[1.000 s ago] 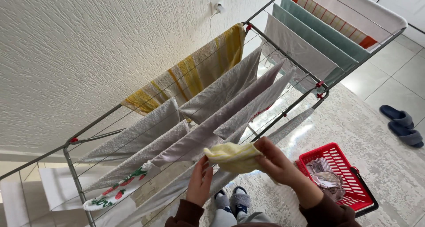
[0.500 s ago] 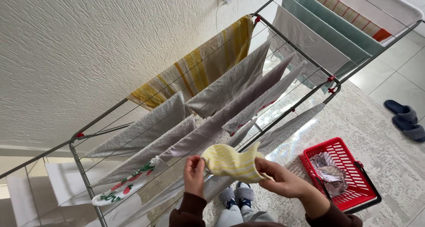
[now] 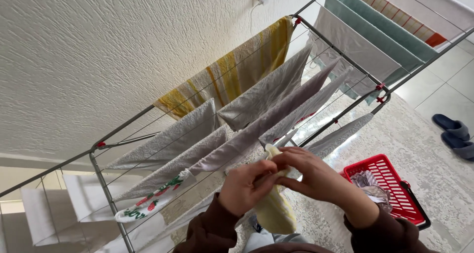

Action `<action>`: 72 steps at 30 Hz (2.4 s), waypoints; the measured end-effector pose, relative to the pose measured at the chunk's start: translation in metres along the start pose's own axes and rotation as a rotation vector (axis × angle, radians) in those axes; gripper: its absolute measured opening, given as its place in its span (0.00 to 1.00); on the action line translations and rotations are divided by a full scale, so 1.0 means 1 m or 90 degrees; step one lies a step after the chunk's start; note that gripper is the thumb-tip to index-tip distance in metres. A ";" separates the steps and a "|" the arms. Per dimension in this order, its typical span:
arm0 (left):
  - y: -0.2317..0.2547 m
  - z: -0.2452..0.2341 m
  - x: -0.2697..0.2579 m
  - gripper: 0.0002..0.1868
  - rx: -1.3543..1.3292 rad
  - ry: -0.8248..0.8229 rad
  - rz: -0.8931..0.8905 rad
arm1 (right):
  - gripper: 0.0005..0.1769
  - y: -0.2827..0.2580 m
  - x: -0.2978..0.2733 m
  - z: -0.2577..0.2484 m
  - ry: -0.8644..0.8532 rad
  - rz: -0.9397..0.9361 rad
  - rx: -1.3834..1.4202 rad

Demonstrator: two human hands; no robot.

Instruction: The person takes various small garments and cloths from a red laundry basket and hangs them on a metal drying rack. Items include a yellow-striped cloth, a white cloth with a strawberry pattern, and several small garments. The person repeatedly reaches into the basket, unfolds each item, and places it on the rack bars.

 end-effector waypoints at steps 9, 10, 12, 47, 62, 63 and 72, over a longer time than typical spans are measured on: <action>-0.114 -0.050 0.006 0.10 0.267 0.081 -0.271 | 0.07 0.033 -0.019 -0.067 0.142 0.154 -0.168; -0.109 -0.060 0.005 0.10 0.267 0.081 -0.266 | 0.07 0.035 -0.020 -0.076 0.144 0.154 -0.172; -0.091 -0.084 0.001 0.08 0.298 0.197 -0.185 | 0.11 0.048 -0.030 -0.084 -0.045 0.324 -0.259; 0.014 -0.001 0.105 0.11 -0.013 0.269 0.011 | 0.21 0.101 -0.049 -0.285 0.491 0.200 -0.233; 0.004 0.035 0.037 0.10 -0.166 0.625 -0.125 | 0.09 0.164 0.001 -0.270 0.265 0.041 0.016; 0.013 0.034 0.025 0.12 -0.145 0.639 -0.098 | 0.10 0.170 0.010 -0.261 0.258 0.032 0.062; 0.046 0.014 -0.111 0.16 -0.056 0.906 -0.146 | 0.15 0.110 0.131 -0.151 0.120 -0.044 0.145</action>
Point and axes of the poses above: each hand's wrist, its own x-axis towards the middle knuckle, its own z-axis out of the palm, y = z × x, the point moved 4 cm from there along x, towards the middle knuckle, and after that the axes turned 13 degrees about -z, right-handed, at the moved point
